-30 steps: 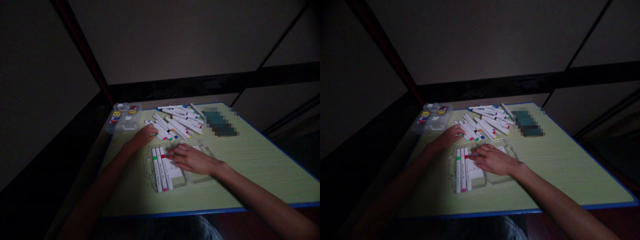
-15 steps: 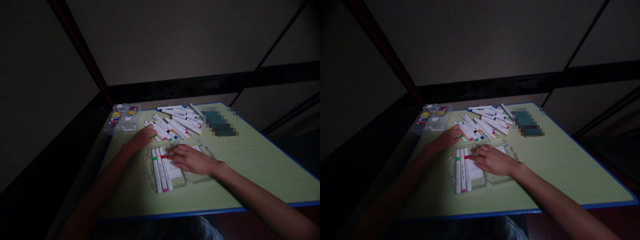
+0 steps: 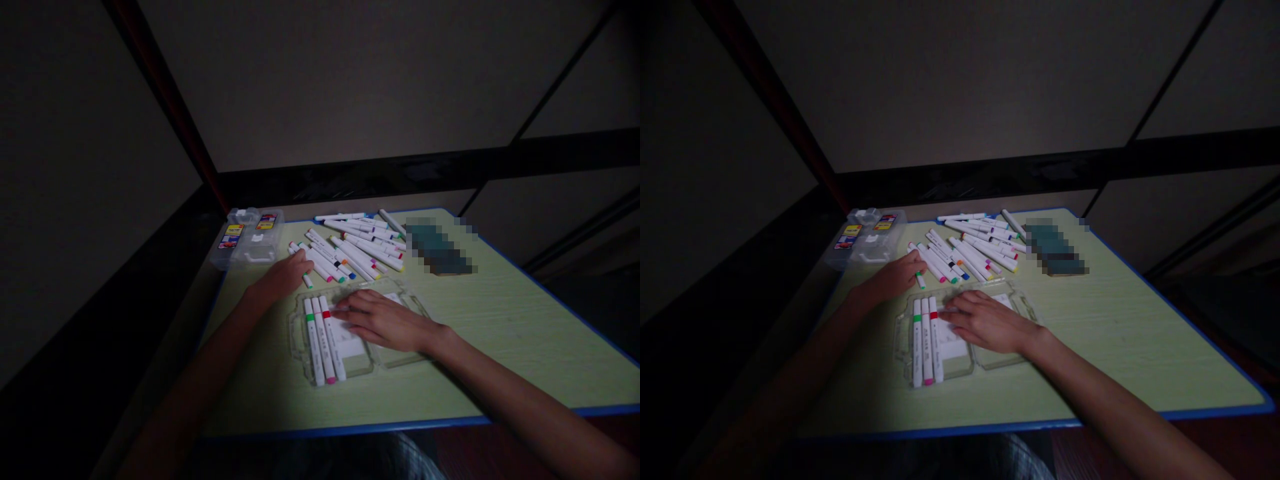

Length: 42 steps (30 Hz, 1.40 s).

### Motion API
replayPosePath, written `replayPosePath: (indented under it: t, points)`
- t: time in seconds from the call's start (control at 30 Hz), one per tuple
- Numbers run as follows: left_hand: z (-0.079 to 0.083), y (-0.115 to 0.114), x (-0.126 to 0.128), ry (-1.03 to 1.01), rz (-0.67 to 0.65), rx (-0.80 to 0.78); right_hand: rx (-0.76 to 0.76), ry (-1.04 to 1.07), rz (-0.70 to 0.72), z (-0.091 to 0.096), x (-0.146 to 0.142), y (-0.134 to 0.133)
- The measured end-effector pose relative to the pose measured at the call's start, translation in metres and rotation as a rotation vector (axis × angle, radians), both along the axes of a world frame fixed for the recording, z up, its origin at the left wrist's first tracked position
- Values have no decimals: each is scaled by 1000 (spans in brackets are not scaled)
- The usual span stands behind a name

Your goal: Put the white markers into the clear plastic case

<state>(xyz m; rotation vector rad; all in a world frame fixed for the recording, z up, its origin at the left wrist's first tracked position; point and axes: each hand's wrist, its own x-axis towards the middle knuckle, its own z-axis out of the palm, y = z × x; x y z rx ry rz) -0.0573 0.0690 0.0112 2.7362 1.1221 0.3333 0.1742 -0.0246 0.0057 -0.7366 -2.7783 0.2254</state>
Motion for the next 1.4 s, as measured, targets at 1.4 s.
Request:
replayPosePath:
  t: [1.4]
  points:
    - [53, -38, 43, -940, -60, -634, -398, 784, -375, 6, -8, -6]
